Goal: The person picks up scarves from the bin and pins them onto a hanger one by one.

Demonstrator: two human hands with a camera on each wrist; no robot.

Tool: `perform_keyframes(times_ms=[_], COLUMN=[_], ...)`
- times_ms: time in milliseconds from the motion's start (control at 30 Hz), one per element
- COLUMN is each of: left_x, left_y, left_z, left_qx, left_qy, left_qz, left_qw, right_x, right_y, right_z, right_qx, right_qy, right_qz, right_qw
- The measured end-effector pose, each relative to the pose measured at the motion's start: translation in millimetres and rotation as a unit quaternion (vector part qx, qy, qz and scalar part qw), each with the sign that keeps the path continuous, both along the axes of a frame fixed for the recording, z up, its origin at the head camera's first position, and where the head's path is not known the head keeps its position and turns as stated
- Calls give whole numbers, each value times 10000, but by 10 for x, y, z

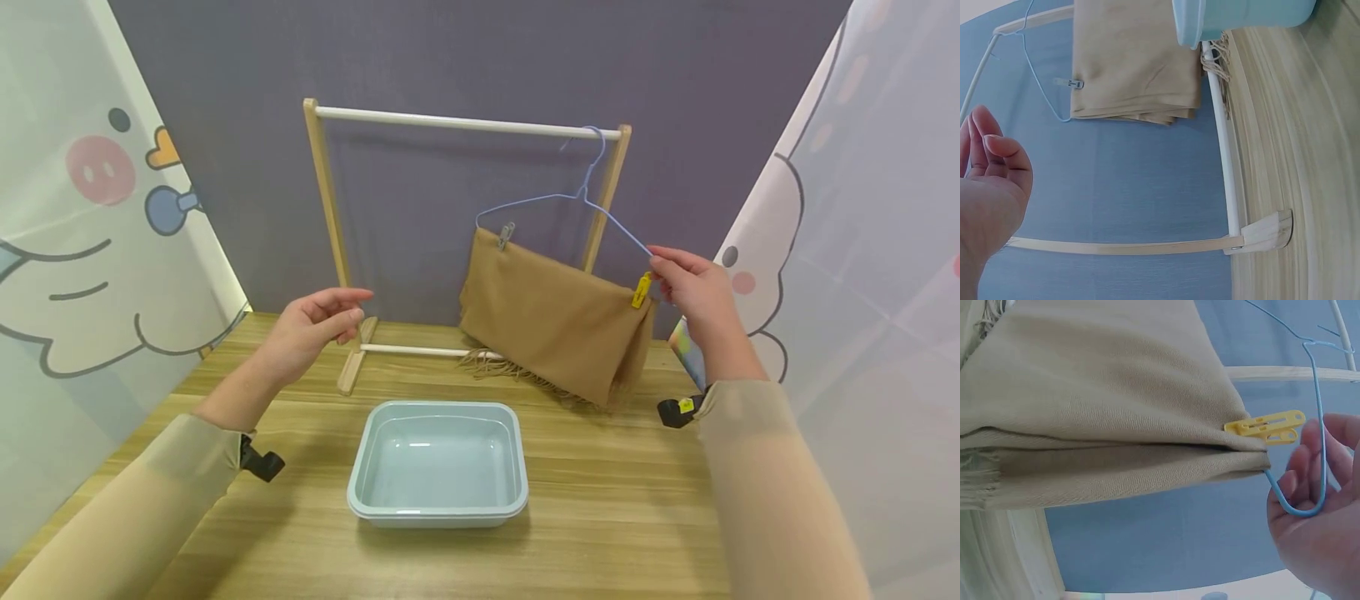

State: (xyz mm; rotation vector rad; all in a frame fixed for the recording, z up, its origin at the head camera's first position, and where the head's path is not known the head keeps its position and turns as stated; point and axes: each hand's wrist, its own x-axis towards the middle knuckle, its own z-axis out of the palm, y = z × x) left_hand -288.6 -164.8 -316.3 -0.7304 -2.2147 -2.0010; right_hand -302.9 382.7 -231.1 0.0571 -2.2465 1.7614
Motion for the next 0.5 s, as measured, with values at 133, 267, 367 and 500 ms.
perform_keyframes(times_ms=[133, 267, 367, 500], left_x=[6, 9, 8, 34], left_y=[-4, -19, -30, -43], left_z=[-21, -53, -75, -91], left_qx=[-229, -551, -804, -1181], left_qy=[-4, 13, 38, 61], left_qz=[19, 3, -35, -43], left_qw=[9997, 9985, 9968, 9930], right_x=[87, 241, 380, 569], right_y=[47, 45, 3, -104], right_z=[-20, -37, -63, -158], right_qx=[1111, 1848, 2178, 2642], right_qy=[-36, 102, 503, 1286], right_qz=[-494, -1059, -1350, -1171], right_qw=[9926, 9770, 9653, 9487])
